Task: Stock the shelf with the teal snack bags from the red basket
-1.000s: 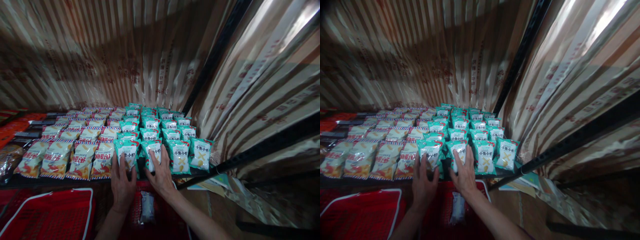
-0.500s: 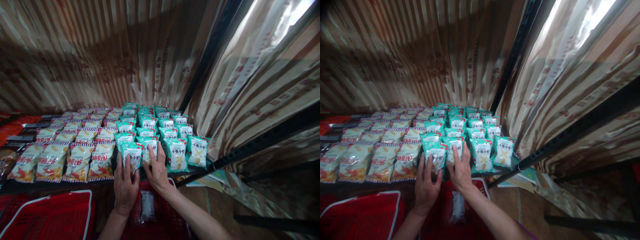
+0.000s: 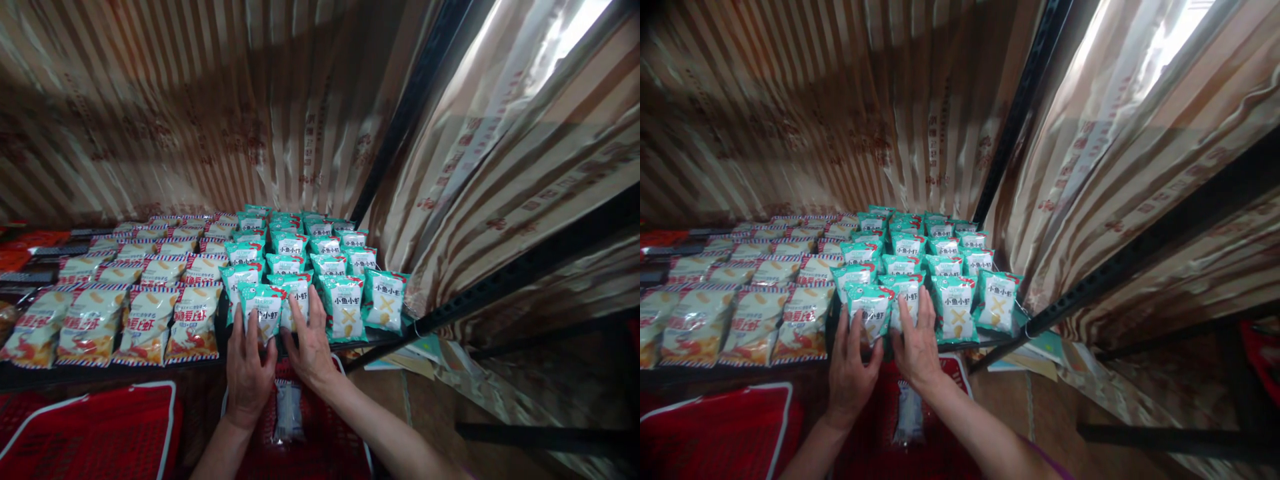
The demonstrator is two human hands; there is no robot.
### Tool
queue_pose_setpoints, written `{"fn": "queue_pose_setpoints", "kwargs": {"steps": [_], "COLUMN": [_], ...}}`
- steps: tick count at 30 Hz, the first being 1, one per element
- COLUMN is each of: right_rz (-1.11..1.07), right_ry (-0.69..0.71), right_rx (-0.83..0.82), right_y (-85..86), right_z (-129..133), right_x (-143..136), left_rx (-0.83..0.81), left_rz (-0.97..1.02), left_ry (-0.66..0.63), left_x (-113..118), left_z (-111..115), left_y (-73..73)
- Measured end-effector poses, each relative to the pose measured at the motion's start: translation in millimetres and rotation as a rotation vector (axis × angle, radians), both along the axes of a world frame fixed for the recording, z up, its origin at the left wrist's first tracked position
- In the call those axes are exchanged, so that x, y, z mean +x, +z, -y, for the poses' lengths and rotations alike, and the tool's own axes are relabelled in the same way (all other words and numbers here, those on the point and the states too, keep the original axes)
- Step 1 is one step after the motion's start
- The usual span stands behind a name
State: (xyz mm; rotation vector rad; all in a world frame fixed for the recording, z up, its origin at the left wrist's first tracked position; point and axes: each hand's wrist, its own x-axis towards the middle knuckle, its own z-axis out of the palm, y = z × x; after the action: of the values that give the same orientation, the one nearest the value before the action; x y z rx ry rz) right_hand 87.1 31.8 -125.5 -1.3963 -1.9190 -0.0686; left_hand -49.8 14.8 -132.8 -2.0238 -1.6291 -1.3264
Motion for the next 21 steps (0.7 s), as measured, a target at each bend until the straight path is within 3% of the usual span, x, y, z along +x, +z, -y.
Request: {"fn": "queue_pose_setpoints", "kwargs": {"steps": [9,12,15,21], "right_rz": [0.037,0.02,-0.049,-0.303], "right_ry": [-0.043,-0.035,0.007,0.164], "right_rx": [-0.018,0.006,0.072,0.022], "right_y": [-0.6,7.4,36.4,126.4], "right_z": [2.2,4.1,12.6,66.7], "right_x": [4.3,1.4,-3.1,5.3], "left_rx": [-0.013,-0.038,-0.059,-0.107], "left_rz": [0.059,0.103,0.123,0.163], "left_ry": [-0.018,-0.004,0.01,0.044], "left_x": [0.6,-2.6,-5.7,-9.0], "left_z": [0.5,-0.2,0.0,3.9], "left_y": [3.5,2.6,0.5,4.5]}}
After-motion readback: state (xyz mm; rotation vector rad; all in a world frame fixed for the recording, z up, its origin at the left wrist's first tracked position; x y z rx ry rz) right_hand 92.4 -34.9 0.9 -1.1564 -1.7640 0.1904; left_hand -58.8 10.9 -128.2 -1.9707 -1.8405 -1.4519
